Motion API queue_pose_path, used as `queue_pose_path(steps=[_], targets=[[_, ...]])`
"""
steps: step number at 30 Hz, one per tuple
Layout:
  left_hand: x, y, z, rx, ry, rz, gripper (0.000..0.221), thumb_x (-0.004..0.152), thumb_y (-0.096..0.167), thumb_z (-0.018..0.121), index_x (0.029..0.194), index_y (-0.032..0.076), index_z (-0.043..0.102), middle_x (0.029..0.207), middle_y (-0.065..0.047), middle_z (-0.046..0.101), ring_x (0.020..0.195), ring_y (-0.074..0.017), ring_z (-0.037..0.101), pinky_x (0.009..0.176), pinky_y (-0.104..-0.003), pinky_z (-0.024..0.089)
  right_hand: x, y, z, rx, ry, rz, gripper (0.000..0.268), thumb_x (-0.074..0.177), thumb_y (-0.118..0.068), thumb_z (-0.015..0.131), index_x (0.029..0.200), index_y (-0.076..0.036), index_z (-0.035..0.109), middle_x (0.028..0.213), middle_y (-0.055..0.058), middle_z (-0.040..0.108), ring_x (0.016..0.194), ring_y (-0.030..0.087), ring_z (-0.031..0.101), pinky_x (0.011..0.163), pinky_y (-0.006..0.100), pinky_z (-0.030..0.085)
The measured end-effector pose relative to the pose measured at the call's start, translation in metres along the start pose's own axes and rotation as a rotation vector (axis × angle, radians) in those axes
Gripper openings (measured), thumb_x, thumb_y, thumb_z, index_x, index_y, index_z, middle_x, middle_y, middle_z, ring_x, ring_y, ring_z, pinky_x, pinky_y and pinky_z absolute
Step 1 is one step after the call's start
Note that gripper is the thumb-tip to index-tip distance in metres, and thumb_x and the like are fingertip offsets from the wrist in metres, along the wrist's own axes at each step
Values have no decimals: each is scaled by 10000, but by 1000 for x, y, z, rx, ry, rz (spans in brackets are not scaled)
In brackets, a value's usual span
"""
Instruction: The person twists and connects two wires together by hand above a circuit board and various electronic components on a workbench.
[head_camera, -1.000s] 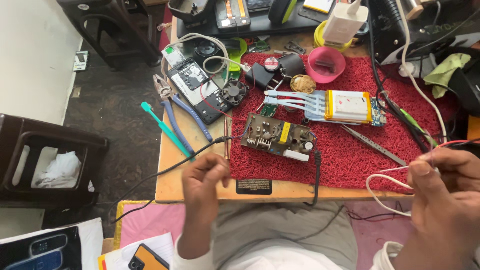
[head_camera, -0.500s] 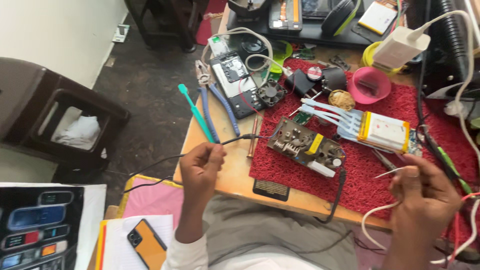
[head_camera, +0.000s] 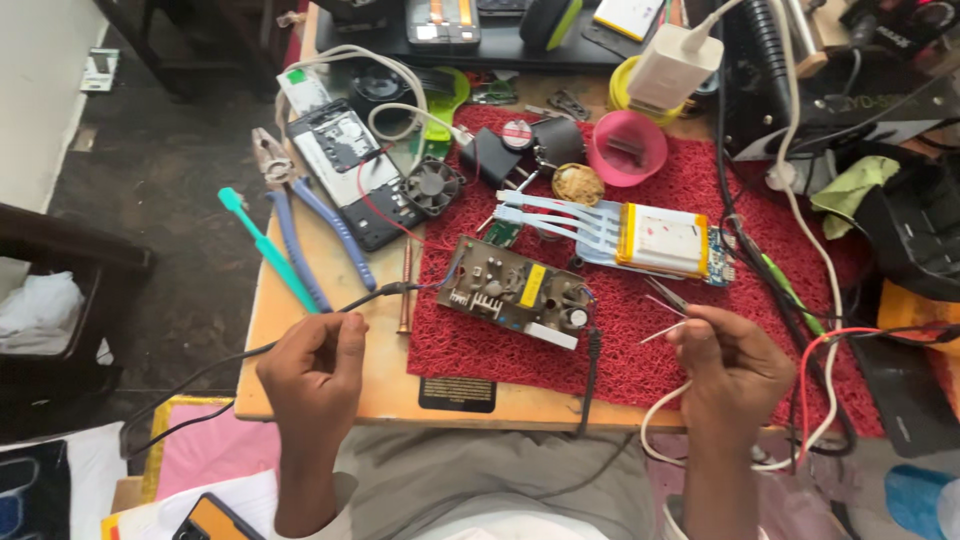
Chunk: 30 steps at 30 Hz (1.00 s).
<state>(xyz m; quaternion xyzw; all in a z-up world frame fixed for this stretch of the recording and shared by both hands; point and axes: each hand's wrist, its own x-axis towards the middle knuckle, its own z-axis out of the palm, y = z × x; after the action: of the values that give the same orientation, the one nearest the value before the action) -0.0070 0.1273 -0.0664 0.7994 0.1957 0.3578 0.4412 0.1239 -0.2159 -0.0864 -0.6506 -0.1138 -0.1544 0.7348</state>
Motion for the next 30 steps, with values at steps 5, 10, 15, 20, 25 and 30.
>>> queue_pose_path(steps=[5,10,15,20,25,30], targets=[[0,3,2,59,-7,14,140,958,113,733,890,-9,719,669,-34,607,529,-74,469,503,-272,353,-1,2,-1,18,32,-10,151,1020,-45,760,1117,58,709,823,111,716,655,86,629,639,203,493],[-1,7,4,83,-12,38,140,952,126,736,881,6,718,671,-39,599,536,-85,479,512,-284,365,-2,2,1,44,31,-21,146,1034,-50,769,1096,64,700,806,91,692,663,88,629,654,208,502],[-1,10,4,98,-19,28,131,939,124,735,877,9,724,657,-49,599,521,-105,478,507,-296,367,-1,0,3,37,14,-10,146,1040,-61,759,1107,55,701,789,90,690,639,80,610,615,193,475],[-2,12,4,58,-17,59,126,937,122,727,878,12,711,686,-57,617,534,-125,515,517,-304,404,-2,3,0,-6,-2,-40,133,1087,-61,734,1088,63,686,784,85,668,623,73,571,571,184,436],[0,13,2,75,-21,102,119,928,124,732,864,27,707,700,-69,631,553,-165,575,534,-326,448,-1,2,2,28,-34,-69,119,1169,-57,663,1117,50,654,783,103,653,616,90,571,533,192,404],[2,18,0,66,46,95,130,930,119,728,850,24,689,705,-83,618,576,-191,582,557,-333,456,-4,-5,9,13,-39,-46,127,1217,-55,620,1145,48,642,778,116,641,618,109,578,504,193,378]])
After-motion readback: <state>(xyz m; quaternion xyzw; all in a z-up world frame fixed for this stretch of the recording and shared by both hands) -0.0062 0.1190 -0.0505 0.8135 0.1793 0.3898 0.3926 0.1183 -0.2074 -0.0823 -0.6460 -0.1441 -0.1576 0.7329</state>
